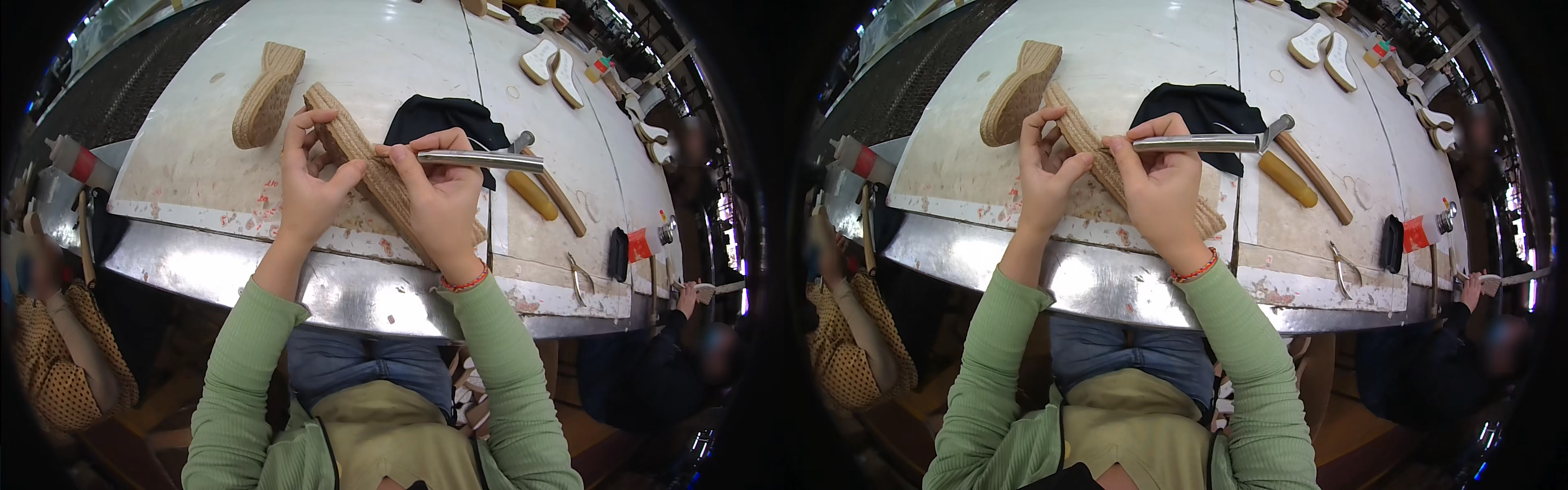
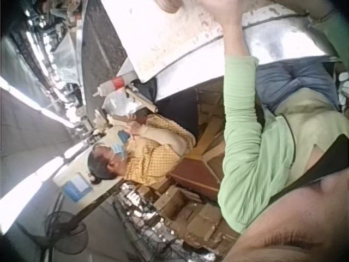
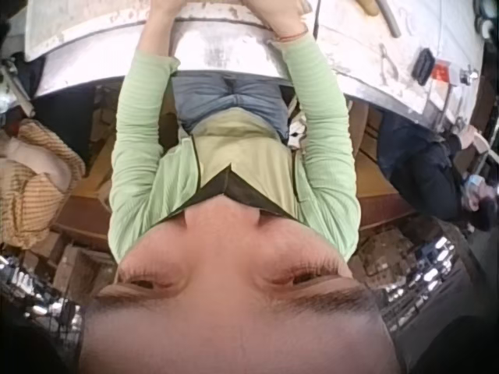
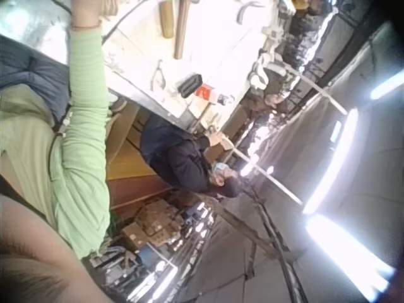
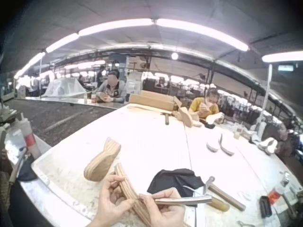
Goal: The person uses a metal awl to stitch a woven espadrille sole to a shoe upper. They repeatedly pierce the material and pull the thread through, working along the edge of the sole. The person occasionally repositions the shoe and continues stitching.
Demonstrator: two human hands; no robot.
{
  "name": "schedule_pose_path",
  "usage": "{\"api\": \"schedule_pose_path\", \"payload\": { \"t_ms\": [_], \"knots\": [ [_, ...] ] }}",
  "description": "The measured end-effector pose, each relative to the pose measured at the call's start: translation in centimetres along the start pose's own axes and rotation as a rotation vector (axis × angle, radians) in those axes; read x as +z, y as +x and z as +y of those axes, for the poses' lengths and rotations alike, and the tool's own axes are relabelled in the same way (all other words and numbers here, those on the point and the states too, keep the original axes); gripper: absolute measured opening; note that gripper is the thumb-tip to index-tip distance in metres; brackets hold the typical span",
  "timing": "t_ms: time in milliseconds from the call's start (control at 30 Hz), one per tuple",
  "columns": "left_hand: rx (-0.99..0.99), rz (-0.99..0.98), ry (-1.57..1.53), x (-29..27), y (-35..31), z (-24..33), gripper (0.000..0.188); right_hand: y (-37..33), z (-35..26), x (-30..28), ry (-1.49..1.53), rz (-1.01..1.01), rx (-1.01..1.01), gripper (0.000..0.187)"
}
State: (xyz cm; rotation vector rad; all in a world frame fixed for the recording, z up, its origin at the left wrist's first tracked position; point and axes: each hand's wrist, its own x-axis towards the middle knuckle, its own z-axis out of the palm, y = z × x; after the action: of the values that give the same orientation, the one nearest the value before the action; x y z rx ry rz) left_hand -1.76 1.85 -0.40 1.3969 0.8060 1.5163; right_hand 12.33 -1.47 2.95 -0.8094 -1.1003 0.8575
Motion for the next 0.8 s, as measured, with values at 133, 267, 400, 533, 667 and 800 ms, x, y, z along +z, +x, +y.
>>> {"api": "schedule_pose_path", "payload": {
  "t_ms": [133, 267, 400, 533, 667, 800],
  "knots": [
    [-0.017, 0.053, -0.038, 0.3, -0.1, -0.3, 0.058, -0.2, 0.4, 0.0, -0.029, 0.0, -0.03, 0.017],
    [-0.043, 0.097, -0.043, 0.8, -0.2, 0.4, 0.058, -0.4, 0.4, 0.2, -0.053, -0.009, -0.021, 0.016],
    [-0.023, 0.096, -0.033, 0.8, -0.2, 0.2, 0.057, -0.4, 0.2, 0.3, -0.186, -0.055, -0.081, 0.015],
    [0.031, 0.098, 0.022, 0.5, -0.1, -0.2, 0.058, 0.0, 0.1, -0.2, -0.205, -0.104, -0.062, 0.015],
    [-0.006, 0.076, 0.009, 0.4, -0.1, 0.1, 0.059, 0.4, 0.4, -0.5, 0.017, -0.024, 0.031, 0.016],
    [-0.03, 0.06, -0.022, 0.4, -0.2, 0.3, 0.059, 0.2, 0.4, -0.8, -0.014, -0.066, 0.037, 0.016]
  ]
}}
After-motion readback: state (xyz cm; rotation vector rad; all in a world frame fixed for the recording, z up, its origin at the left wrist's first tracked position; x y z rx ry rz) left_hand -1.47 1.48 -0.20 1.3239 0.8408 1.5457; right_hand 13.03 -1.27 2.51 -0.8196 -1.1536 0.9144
